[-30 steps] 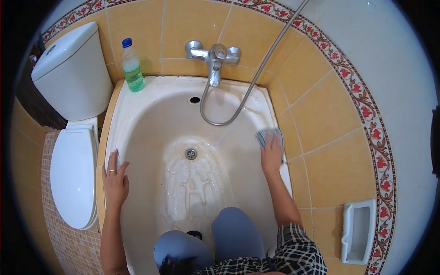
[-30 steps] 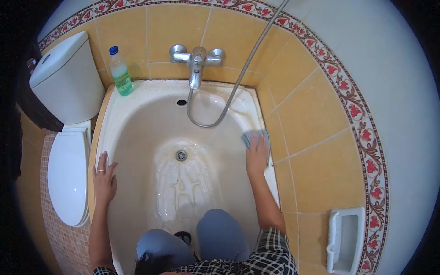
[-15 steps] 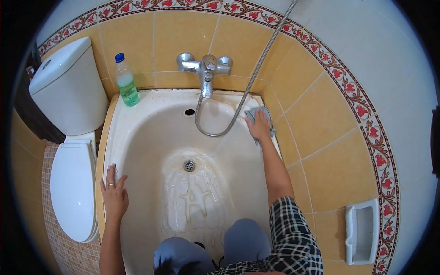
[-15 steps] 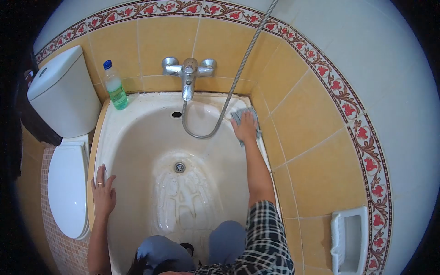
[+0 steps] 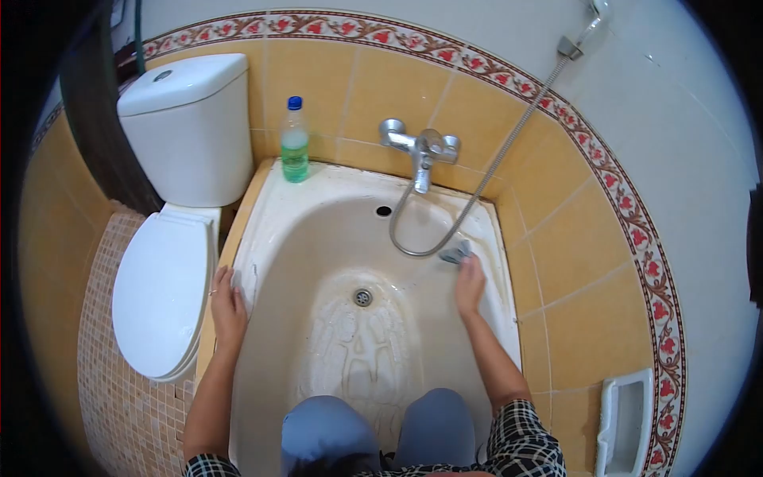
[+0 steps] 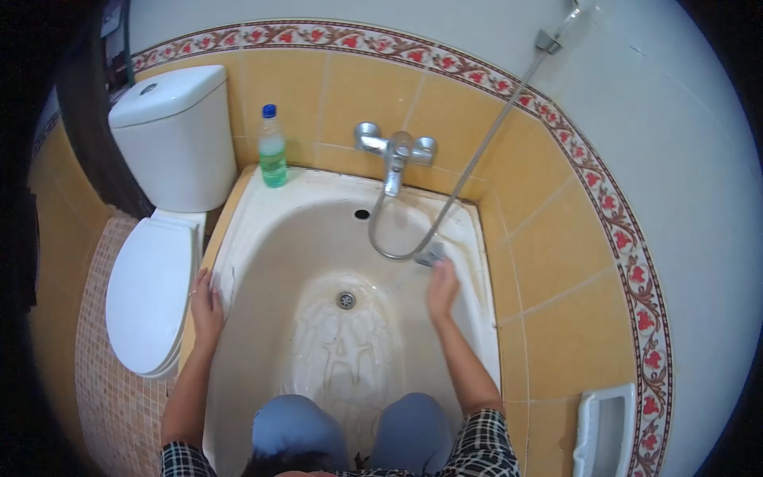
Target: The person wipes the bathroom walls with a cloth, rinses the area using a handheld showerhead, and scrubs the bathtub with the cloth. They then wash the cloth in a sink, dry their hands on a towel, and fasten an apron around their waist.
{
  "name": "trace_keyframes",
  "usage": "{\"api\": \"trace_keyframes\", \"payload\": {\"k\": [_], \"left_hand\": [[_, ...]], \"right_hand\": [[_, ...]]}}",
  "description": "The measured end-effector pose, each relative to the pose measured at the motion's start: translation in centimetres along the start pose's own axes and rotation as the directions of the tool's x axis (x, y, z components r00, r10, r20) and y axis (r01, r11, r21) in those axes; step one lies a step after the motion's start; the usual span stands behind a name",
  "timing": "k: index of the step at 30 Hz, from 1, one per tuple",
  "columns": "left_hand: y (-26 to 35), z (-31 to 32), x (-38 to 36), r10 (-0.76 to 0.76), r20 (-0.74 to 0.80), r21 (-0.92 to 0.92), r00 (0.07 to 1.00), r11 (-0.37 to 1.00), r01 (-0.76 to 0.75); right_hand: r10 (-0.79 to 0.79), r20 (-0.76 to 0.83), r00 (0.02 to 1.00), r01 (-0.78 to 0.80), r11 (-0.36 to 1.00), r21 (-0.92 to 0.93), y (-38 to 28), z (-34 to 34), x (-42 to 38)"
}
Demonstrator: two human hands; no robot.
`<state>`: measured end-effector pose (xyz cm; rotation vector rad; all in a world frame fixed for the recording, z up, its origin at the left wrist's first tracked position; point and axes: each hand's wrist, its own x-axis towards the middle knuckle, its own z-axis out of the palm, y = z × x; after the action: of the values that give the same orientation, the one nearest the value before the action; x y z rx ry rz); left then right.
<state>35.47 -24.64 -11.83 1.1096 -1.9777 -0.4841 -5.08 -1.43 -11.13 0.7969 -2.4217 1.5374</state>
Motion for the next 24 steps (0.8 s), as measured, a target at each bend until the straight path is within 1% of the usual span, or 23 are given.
{"api": "trace_keyframes", "payload": {"k": [1,2,3,4,5,6,7,8,9,10,11,13,14,15,17,18,20,21,22,24], "left_hand": [[-0.2,0.1,0.0,-0.025,-0.003,-0.002,1.000,1.000,0.025],[-0.5,0.1,0.0,-0.011,-0.023,0.035,1.000,0.999,0.012],[-0.8,0.1,0.0,-0.019,-0.072,-0.010,0.997,1.000,0.018],[-1.0,0.2,0.0,-0.027,-0.124,-0.053,0.992,0.998,0.020],[-1.4,0.2,-0.1,-0.037,-0.175,-0.094,0.984,0.995,0.021],[-2.0,0.3,-0.2,-0.047,-0.208,-0.121,0.977,0.992,0.022],[-2.0,0.1,-0.3,-0.084,-0.227,-0.200,0.970,0.979,0.038],[-1.9,0.2,-0.4,-0.122,-0.243,-0.280,0.962,0.959,0.051],[-1.8,0.2,-0.5,-0.161,-0.255,-0.362,0.953,0.930,0.061],[-2.0,0.0,-0.5,-0.149,-0.240,-0.339,0.959,0.939,0.061],[-2.1,0.0,-0.5,-0.161,-0.239,-0.371,0.958,0.926,0.063],[-1.6,-0.1,-0.6,-0.189,-0.227,-0.441,0.955,0.894,0.072],[-1.0,-0.7,-0.6,-0.215,-0.194,-0.447,0.957,0.888,0.109],[-1.1,-0.8,-0.4,-0.212,-0.198,-0.471,0.957,0.877,0.096],[-1.4,-1.0,-0.2,-0.212,-0.207,-0.526,0.955,0.847,0.074],[-1.4,-1.3,-0.1,-0.250,-0.168,-0.488,0.953,0.862,0.141],[-1.6,-1.1,-0.3,-0.160,-0.184,-0.441,0.970,0.895,0.064],[-1.7,-1.0,-0.2,-0.109,-0.194,-0.417,0.975,0.909,0.019],[-1.4,-1.6,-0.2,-0.043,-0.170,-0.394,0.984,0.918,-0.028],[-1.0,-2.0,-0.2,0.049,-0.144,-0.298,0.988,0.950,-0.090]], "right_hand": [[-0.067,0.087,0.994,0.062,0.997,0.050,-1.2,3.2,-1.0],[-0.136,0.169,0.976,0.119,0.987,0.109,-2.2,7.2,-2.2],[-0.236,0.302,0.924,0.162,0.954,0.252,-3.1,11.5,-4.2],[-0.259,0.284,0.923,0.100,0.876,0.473,-6.6,16.0,-7.2],[-0.364,0.388,0.847,0.115,0.837,0.535,-10.1,18.5,-9.8],[-0.466,0.449,0.762,0.142,0.797,0.587,-12.9,21.4,-12.9],[-0.596,0.535,0.599,0.375,0.799,0.470,-16.1,22.8,-15.6],[-0.663,0.628,0.408,0.602,0.712,0.360,-18.2,23.9,-17.3],[-0.672,0.614,0.415,0.654,0.689,0.313,-18.9,25.1,-17.5],[-0.678,0.602,0.422,0.699,0.666,0.259,-19.1,26.7,-17.2],[-0.681,0.593,0.429,0.740,0.642,0.202,-19.1,28.4,-16.7],[-0.623,0.606,0.495,0.734,0.673,0.093,-18.3,31.5,-11.2],[-0.520,0.660,0.543,0.694,0.720,-0.004,-19.0,31.9,-7.6],[-0.417,0.698,0.582,0.659,0.745,-0.103,-19.8,32.3,-5.4],[-0.456,0.651,0.607,0.663,0.742,-0.099,-19.5,33.5,-6.4],[-0.469,0.629,0.620,0.664,0.740,-0.104,-19.1,33.6,-7.3],[-0.601,0.537,0.592,0.718,0.695,-0.014,-19.0,31.4,-14.3],[-0.619,0.551,0.559,0.688,0.717,0.107,-18.6,29.7,-18.1],[-0.639,0.562,0.526,0.645,0.730,0.226,-18.7,28.5,-20.3],[-0.671,0.576,0.467,0.643,0.705,0.299,-19.7,27.1,-19.5]]}}
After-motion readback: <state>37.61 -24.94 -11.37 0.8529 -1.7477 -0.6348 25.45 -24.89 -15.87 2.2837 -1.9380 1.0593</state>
